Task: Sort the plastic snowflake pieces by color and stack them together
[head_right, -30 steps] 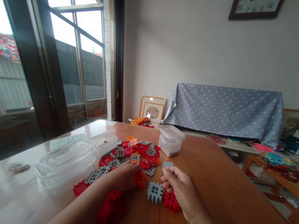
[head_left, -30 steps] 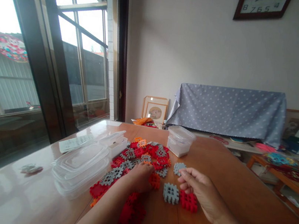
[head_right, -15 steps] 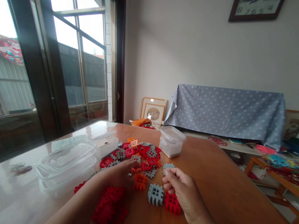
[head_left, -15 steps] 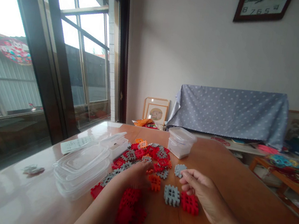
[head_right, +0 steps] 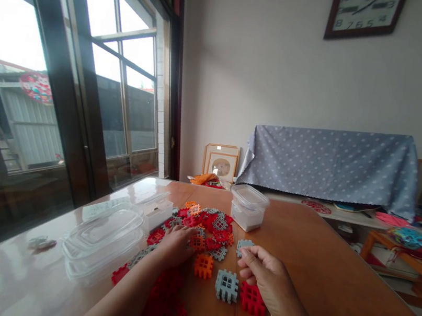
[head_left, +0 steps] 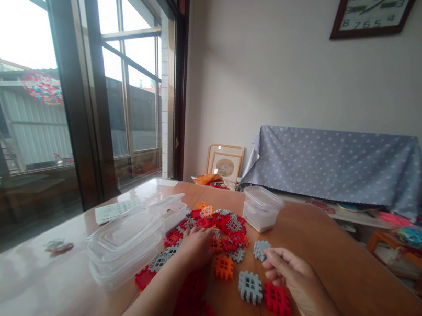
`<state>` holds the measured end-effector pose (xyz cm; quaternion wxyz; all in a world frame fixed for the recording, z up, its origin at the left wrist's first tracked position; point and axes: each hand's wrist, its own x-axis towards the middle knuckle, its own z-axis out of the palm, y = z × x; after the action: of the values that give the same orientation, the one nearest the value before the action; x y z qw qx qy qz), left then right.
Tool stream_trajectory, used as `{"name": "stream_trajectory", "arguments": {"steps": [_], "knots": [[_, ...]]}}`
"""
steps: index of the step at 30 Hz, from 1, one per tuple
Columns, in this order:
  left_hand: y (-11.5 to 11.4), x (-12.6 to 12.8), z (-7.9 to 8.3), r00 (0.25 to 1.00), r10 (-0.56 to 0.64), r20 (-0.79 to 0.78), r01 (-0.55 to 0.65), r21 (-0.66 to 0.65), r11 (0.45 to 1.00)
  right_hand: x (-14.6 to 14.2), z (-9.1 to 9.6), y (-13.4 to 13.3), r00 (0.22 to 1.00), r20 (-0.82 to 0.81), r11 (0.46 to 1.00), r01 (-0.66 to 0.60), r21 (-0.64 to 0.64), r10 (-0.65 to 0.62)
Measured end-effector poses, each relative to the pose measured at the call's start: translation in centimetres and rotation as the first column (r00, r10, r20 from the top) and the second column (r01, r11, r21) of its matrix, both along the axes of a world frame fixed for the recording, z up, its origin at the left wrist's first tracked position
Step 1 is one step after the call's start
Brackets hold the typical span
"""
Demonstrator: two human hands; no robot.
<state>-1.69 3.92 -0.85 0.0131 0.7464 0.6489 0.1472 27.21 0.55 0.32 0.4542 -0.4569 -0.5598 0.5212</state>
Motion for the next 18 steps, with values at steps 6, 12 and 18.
{"name": "stream_trajectory", "arguments": {"steps": [6,12,18], "knots": [[0.2,-0.2,-0.2,0.999,0.012,-0.041,-0.011,0.008,1.0,-0.1,-0.3,0.2,1.0,0.008,1.0,0.007,-0.007,-0.007],[0.5,-0.1,0.4,0.993,0.068,0.096,-0.077,0.093,0.993,-0.2,-0.2,0.1,1.0,0.024,1.0,0.016,-0.002,-0.016],[-0.8,2.3,2.3,0.889,-0.123,0.441,-0.046,0.352,0.935,-0.4,0.1,-0.2,1.0,0.012,1.0,0.021,0.019,-0.022]]}}
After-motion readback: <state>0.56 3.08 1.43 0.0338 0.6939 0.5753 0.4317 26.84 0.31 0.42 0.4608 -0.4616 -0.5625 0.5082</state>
